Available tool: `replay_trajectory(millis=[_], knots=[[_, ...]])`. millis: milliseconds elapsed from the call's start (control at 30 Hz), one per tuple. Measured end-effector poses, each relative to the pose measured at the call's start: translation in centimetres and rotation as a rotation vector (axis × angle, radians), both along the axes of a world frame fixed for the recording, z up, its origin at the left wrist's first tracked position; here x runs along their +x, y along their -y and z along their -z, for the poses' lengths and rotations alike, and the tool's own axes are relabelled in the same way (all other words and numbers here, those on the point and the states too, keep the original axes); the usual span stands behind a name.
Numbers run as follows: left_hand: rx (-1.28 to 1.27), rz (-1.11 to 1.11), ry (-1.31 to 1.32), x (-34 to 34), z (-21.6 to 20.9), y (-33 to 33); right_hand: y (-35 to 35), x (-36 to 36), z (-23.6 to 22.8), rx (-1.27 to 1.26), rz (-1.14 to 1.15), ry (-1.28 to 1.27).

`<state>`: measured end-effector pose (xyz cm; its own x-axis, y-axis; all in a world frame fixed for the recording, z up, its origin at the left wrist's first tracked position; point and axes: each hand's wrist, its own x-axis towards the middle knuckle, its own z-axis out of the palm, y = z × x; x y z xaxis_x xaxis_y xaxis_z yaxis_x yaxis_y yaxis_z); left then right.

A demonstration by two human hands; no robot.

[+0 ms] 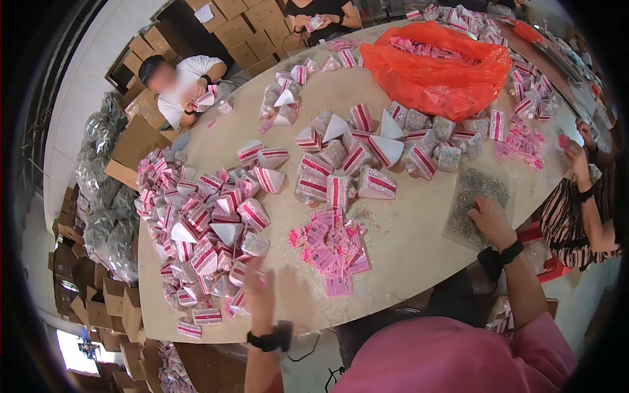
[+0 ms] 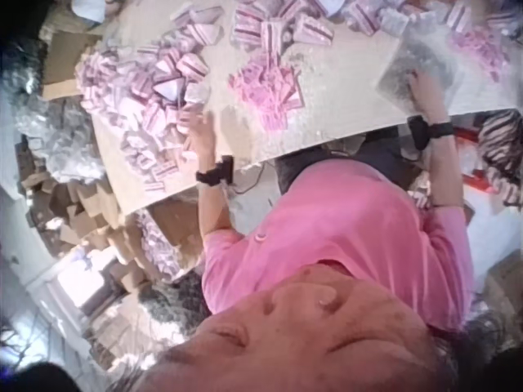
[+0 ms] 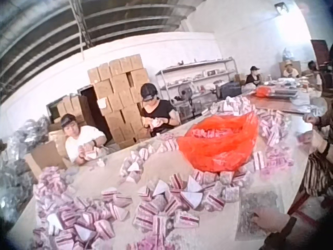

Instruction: Packing small objects into plastic bags and arranging them on a table.

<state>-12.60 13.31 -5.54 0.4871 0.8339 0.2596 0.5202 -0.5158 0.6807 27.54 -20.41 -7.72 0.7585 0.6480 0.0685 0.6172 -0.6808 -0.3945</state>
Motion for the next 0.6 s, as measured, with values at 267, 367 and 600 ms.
replay_trajectory(millis=[267,367,600], knots=[[0.057,0.302,0.002,6.7,2.5,8.6,0.7,0.3,-0.5,0.078,-0.028,-0.050],[0.053,0.275,0.004,7.0,2.2,8.9,0.8,1.1,-1.2,0.215,-0.009,-0.150],[0.141,0.201,0.014,7.2,3.3,2.3,1.0,1.4,-2.8,0.285,0.056,-0.084]])
